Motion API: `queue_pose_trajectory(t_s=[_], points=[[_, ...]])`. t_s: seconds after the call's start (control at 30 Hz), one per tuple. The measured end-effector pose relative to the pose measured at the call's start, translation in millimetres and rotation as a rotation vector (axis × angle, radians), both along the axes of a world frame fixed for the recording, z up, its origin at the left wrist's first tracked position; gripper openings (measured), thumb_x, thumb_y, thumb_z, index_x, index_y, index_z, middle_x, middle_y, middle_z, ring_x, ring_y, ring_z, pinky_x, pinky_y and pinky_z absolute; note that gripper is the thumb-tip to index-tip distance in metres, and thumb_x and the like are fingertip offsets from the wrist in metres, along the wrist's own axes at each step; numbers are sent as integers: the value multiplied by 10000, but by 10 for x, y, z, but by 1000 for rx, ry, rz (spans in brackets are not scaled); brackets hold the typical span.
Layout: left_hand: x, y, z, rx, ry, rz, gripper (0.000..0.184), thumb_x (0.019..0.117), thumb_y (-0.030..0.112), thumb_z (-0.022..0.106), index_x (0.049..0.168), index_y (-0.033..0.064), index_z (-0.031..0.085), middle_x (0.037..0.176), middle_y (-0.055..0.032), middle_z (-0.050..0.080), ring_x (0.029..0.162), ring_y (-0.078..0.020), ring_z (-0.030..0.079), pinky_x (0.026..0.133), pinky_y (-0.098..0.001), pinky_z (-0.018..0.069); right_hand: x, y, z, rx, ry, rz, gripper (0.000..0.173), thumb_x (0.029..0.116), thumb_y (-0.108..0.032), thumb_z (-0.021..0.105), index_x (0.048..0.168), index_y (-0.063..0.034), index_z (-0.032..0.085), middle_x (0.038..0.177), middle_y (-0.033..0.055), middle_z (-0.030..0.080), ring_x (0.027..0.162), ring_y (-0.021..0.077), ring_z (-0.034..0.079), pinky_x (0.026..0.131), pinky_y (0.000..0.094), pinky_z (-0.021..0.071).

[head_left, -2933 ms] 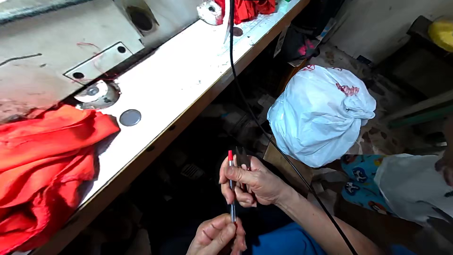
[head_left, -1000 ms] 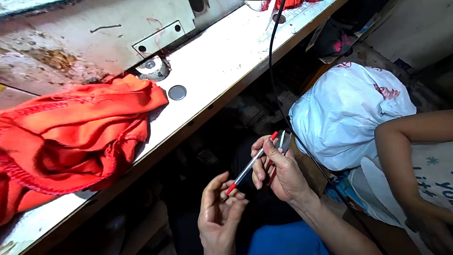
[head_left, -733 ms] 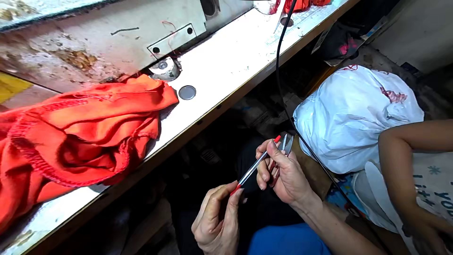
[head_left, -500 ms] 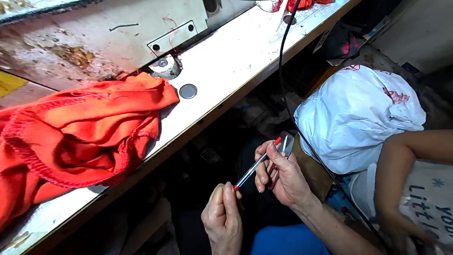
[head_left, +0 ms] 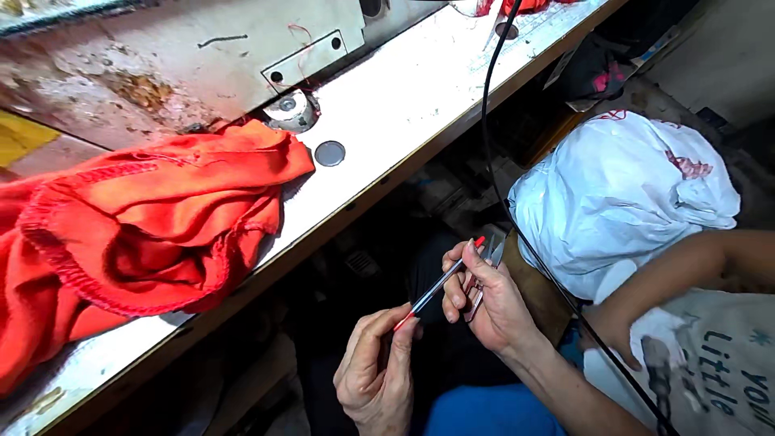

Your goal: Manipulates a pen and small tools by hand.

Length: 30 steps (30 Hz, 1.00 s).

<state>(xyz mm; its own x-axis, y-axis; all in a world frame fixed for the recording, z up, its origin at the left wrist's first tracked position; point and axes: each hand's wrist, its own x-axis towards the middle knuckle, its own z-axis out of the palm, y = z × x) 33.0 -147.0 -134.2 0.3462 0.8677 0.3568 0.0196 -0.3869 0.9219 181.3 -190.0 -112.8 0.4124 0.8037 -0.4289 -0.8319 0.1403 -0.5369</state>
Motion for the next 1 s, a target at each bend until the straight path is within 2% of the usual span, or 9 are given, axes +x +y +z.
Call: queue_pose_trajectory(t_s=[0.13,0.23,0.33,0.5,0.6,0.7,0.8,0.9,1.0], points=[[62,-18,-11,37,53,78,255,1031,171,574,833,46,676,760,47,648,646,12,621,589,-134,549,-21,-10,16,11,-3,-1,404,1127,-276,317,1022,-28,618,559,56,598,452,126,628,462,263,569],[97,-14,24,-12,67,113,338,1037,120,508,720,65,613,621,85,540,530,53,511,491,-102,448,-37,-5,28,14,5,-4,407,1127,-281,316,1027,-30,620,573,55,607,465,127,635,472,262,572],[99,-49,100,-144,19,112,362,1050,101,470,716,99,607,581,115,517,474,54,468,436,-107,410,-36,-1,42,15,12,-37,401,1128,-273,315,1029,-31,620,580,56,615,469,127,639,467,262,570],[37,-60,124,-168,-17,130,346,1061,97,446,766,126,625,632,130,584,511,47,544,460,-112,472,-14,-8,37,43,5,-67,404,1129,-273,312,1022,-34,620,582,62,623,462,130,641,460,262,570],[-25,-71,81,-226,-92,75,286,1075,150,470,861,154,660,736,112,663,605,8,642,539,-144,557,-15,-5,29,43,2,-62,394,1128,-276,321,1029,-39,620,589,59,622,466,124,639,467,259,572],[-121,-75,26,-436,-309,-75,174,1050,216,569,989,123,702,871,4,706,717,-79,697,647,-220,612,-4,-5,13,53,0,-62,379,1125,-284,342,1033,-44,621,592,60,618,466,125,634,469,262,571],[-203,-91,16,-745,-606,-226,118,989,155,655,1014,59,718,942,-112,739,802,-154,740,727,-275,626,0,-3,9,55,-2,-69,376,1122,-287,353,1034,-41,623,593,64,616,459,127,630,463,265,572],[-254,-96,-27,-877,-764,-363,98,950,81,680,1021,36,730,1022,-140,734,883,-176,742,764,-286,625,-5,-6,-2,58,-9,-55,368,1120,-296,359,1047,-51,624,610,62,628,474,124,638,480,262,578],[-255,-99,-52,-933,-813,-410,103,910,2,697,1007,18,725,1075,-165,730,895,-176,745,754,-274,626,-15,-11,-19,75,-30,-30,377,1121,-309,350,1049,-58,623,613,64,633,481,130,645,487,266,582]])
